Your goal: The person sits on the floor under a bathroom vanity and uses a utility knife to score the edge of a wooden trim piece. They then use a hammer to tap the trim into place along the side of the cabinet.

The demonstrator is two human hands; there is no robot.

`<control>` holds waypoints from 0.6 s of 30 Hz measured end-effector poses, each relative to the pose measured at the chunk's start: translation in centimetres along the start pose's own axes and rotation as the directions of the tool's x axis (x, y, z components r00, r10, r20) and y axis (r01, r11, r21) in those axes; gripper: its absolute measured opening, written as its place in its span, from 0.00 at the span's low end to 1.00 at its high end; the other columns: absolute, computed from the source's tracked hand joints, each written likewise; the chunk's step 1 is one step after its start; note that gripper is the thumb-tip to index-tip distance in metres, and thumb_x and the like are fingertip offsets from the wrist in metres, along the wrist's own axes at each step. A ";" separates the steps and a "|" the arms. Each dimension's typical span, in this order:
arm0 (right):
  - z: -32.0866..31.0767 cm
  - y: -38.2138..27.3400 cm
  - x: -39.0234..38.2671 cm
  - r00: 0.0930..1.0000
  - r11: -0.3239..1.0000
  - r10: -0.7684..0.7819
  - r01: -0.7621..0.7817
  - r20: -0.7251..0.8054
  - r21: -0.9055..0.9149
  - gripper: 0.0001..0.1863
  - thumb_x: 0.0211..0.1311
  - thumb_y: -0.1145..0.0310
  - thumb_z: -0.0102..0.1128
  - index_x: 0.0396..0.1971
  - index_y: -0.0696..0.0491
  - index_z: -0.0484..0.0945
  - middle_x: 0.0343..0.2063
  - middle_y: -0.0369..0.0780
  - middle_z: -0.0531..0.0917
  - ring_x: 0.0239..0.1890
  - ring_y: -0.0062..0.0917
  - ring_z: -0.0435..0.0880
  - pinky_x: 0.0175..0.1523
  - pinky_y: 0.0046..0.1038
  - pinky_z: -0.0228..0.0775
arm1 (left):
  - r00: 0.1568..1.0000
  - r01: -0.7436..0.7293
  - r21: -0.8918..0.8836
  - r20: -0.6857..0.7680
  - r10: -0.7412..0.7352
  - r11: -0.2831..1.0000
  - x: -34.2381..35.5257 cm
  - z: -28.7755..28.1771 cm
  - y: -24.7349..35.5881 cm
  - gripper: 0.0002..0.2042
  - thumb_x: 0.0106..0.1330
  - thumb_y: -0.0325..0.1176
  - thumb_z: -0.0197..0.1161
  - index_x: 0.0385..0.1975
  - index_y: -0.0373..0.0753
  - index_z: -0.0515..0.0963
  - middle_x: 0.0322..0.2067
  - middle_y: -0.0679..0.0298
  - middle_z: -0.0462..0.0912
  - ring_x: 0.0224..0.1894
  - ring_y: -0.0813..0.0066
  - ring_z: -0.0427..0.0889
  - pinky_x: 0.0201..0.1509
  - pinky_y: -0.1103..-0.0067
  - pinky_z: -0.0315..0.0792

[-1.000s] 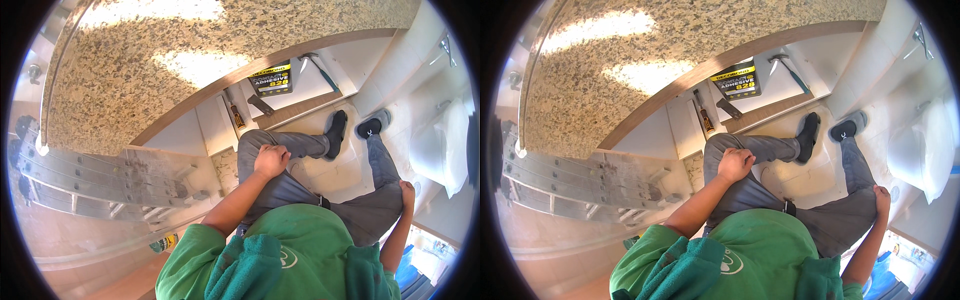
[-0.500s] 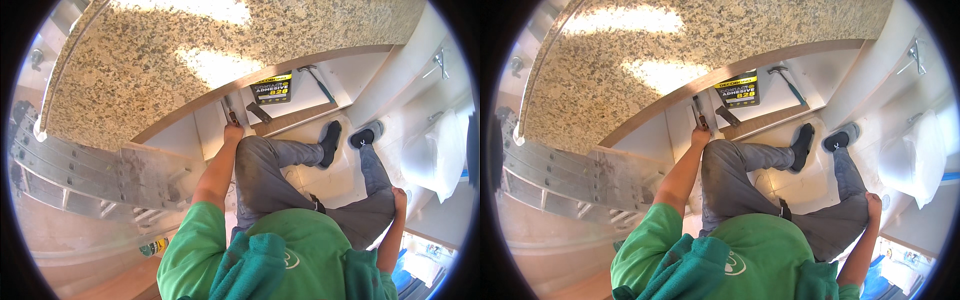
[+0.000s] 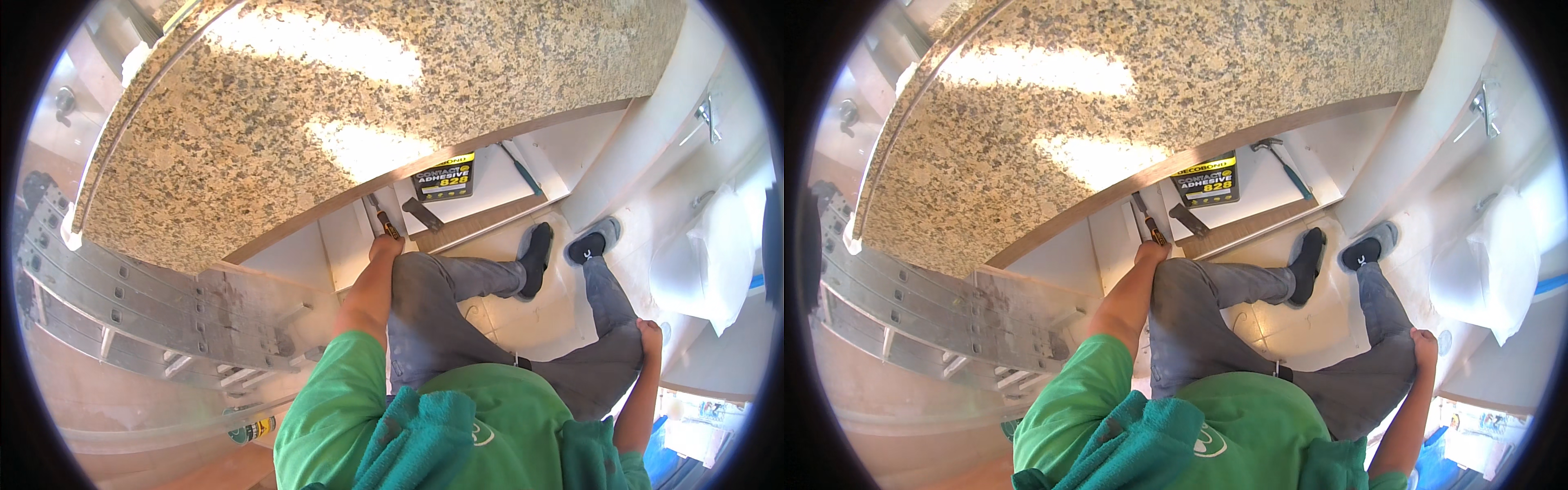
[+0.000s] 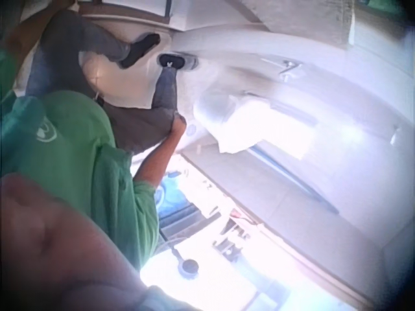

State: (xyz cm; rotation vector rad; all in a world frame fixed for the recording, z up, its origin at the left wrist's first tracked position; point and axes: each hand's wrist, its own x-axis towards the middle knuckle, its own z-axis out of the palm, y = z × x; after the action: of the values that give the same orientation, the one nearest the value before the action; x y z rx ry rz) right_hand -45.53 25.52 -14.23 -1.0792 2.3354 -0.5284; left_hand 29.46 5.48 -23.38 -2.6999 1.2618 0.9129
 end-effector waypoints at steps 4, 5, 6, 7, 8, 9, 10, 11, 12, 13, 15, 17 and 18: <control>0.4 -0.4 0.3 1.000 0.999 -0.027 0.026 0.006 0.030 0.22 0.61 0.54 0.67 0.38 0.60 0.86 0.30 0.44 0.87 0.36 0.32 0.83 0.48 0.32 0.72 | 0.993 -0.066 -0.238 -0.112 0.040 0.969 3.3 1.8 -3.3 0.31 0.62 0.57 0.64 0.50 0.32 0.83 0.46 0.46 0.86 0.50 0.61 0.87 0.50 0.67 0.80; 0.2 0.1 0.3 0.999 0.999 -0.035 0.035 -0.003 0.030 0.22 0.61 0.54 0.67 0.38 0.61 0.86 0.30 0.45 0.87 0.36 0.32 0.83 0.48 0.32 0.72 | 0.995 -0.084 -0.487 -0.083 0.050 0.869 3.1 2.0 -2.9 0.29 0.61 0.57 0.65 0.47 0.32 0.82 0.38 0.51 0.85 0.40 0.63 0.85 0.43 0.69 0.79; 0.1 0.0 0.3 1.000 0.999 -0.029 0.029 0.001 0.024 0.22 0.61 0.54 0.67 0.39 0.61 0.85 0.31 0.45 0.87 0.37 0.33 0.83 0.49 0.33 0.72 | 0.997 -0.079 -0.705 -0.058 0.053 0.705 2.2 1.8 -3.1 0.28 0.61 0.57 0.67 0.43 0.33 0.82 0.30 0.56 0.84 0.30 0.66 0.83 0.35 0.72 0.77; 0.1 -0.2 0.3 1.000 0.999 -0.026 0.026 0.005 0.019 0.23 0.61 0.54 0.67 0.40 0.61 0.85 0.32 0.46 0.87 0.38 0.33 0.83 0.49 0.33 0.72 | 0.997 -0.063 -0.871 -0.039 0.060 0.488 1.2 1.5 -3.3 0.28 0.60 0.57 0.68 0.40 0.33 0.81 0.21 0.60 0.83 0.21 0.68 0.81 0.27 0.74 0.76; 0.0 -0.3 0.2 1.000 1.000 -0.022 0.022 0.009 0.011 0.23 0.61 0.53 0.67 0.42 0.62 0.84 0.33 0.47 0.86 0.39 0.34 0.83 0.50 0.33 0.72 | 0.998 -0.019 -0.930 0.006 0.068 0.366 -0.2 0.9 -3.5 0.25 0.62 0.55 0.68 0.38 0.35 0.80 0.20 0.62 0.81 0.19 0.71 0.78 0.25 0.76 0.74; 0.0 0.0 -0.1 0.995 0.998 -0.059 0.056 -0.084 -0.035 0.23 0.62 0.54 0.66 0.43 0.62 0.84 0.34 0.47 0.86 0.39 0.35 0.83 0.50 0.34 0.73 | 0.995 0.028 -0.971 0.049 0.084 0.238 -1.9 0.2 -3.3 0.22 0.63 0.54 0.67 0.36 0.36 0.79 0.20 0.63 0.80 0.18 0.73 0.76 0.23 0.78 0.71; 0.1 0.5 -0.4 0.979 0.993 -0.102 0.089 -0.174 -0.082 0.23 0.62 0.55 0.66 0.45 0.62 0.84 0.35 0.46 0.86 0.40 0.36 0.83 0.51 0.34 0.73 | 0.991 0.076 -0.992 0.087 0.104 0.104 -4.0 -0.9 -3.1 0.20 0.65 0.52 0.67 0.34 0.38 0.78 0.19 0.64 0.79 0.16 0.76 0.73 0.21 0.79 0.69; 0.2 0.5 -0.4 0.954 0.985 -0.150 0.120 -0.261 -0.128 0.23 0.63 0.56 0.65 0.47 0.61 0.83 0.36 0.46 0.86 0.40 0.36 0.83 0.51 0.35 0.73 | 0.985 0.121 -0.992 0.116 0.130 -0.031 -5.9 -2.2 -2.7 0.18 0.67 0.51 0.66 0.31 0.40 0.77 0.19 0.65 0.78 0.15 0.78 0.71 0.20 0.81 0.67; 0.5 -0.1 -0.5 0.897 0.957 -0.279 0.228 -0.343 -0.181 0.22 0.64 0.58 0.65 0.48 0.61 0.82 0.39 0.46 0.85 0.42 0.36 0.83 0.52 0.35 0.73 | 0.980 0.131 -0.990 0.123 0.154 -0.044 -8.3 -2.9 -2.4 0.18 0.68 0.50 0.65 0.31 0.40 0.77 0.19 0.66 0.78 0.15 0.79 0.71 0.20 0.82 0.67; 1.1 -0.5 -1.1 0.816 0.915 -0.398 0.323 -0.419 -0.241 0.21 0.65 0.59 0.65 0.49 0.61 0.82 0.42 0.46 0.84 0.44 0.35 0.82 0.53 0.36 0.72 | 0.974 0.143 -0.988 0.131 0.184 -0.053 -11.1 -3.0 -2.0 0.17 0.69 0.50 0.64 0.31 0.41 0.77 0.19 0.66 0.78 0.15 0.79 0.70 0.20 0.82 0.66; 3.9 -6.3 -5.4 0.754 0.875 -0.470 0.465 -0.459 -0.134 0.18 0.68 0.62 0.64 0.49 0.60 0.82 0.44 0.45 0.84 0.45 0.34 0.82 0.54 0.36 0.72 | 0.949 0.141 -0.990 0.131 0.286 -0.015 -17.0 -3.1 -2.8 0.17 0.72 0.50 0.63 0.34 0.42 0.77 0.19 0.67 0.78 0.17 0.79 0.72 0.23 0.82 0.68; 6.3 -13.9 -10.9 0.866 0.851 -0.448 0.489 -0.223 0.190 0.17 0.70 0.62 0.64 0.50 0.58 0.82 0.43 0.42 0.83 0.47 0.30 0.82 0.55 0.32 0.73 | 0.862 0.104 -0.986 0.022 0.507 -0.133 -21.4 -0.9 -3.2 0.14 0.72 0.49 0.62 0.38 0.44 0.77 0.24 0.67 0.81 0.23 0.79 0.76 0.29 0.82 0.71; 7.7 -16.3 -13.1 0.854 0.803 -0.511 0.514 -0.093 0.302 0.17 0.70 0.61 0.63 0.50 0.58 0.81 0.43 0.41 0.84 0.48 0.26 0.82 0.55 0.28 0.72 | 0.850 0.104 -0.994 0.069 0.522 -0.037 -23.9 -0.5 -2.3 0.13 0.73 0.47 0.62 0.39 0.44 0.76 0.27 0.66 0.82 0.24 0.78 0.77 0.29 0.82 0.72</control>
State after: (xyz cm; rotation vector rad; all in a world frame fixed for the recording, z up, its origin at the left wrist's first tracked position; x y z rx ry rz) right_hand -24.16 24.78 -7.90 -1.5461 1.8488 -1.0685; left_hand 19.37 23.49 -11.10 -2.3309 1.0170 3.4946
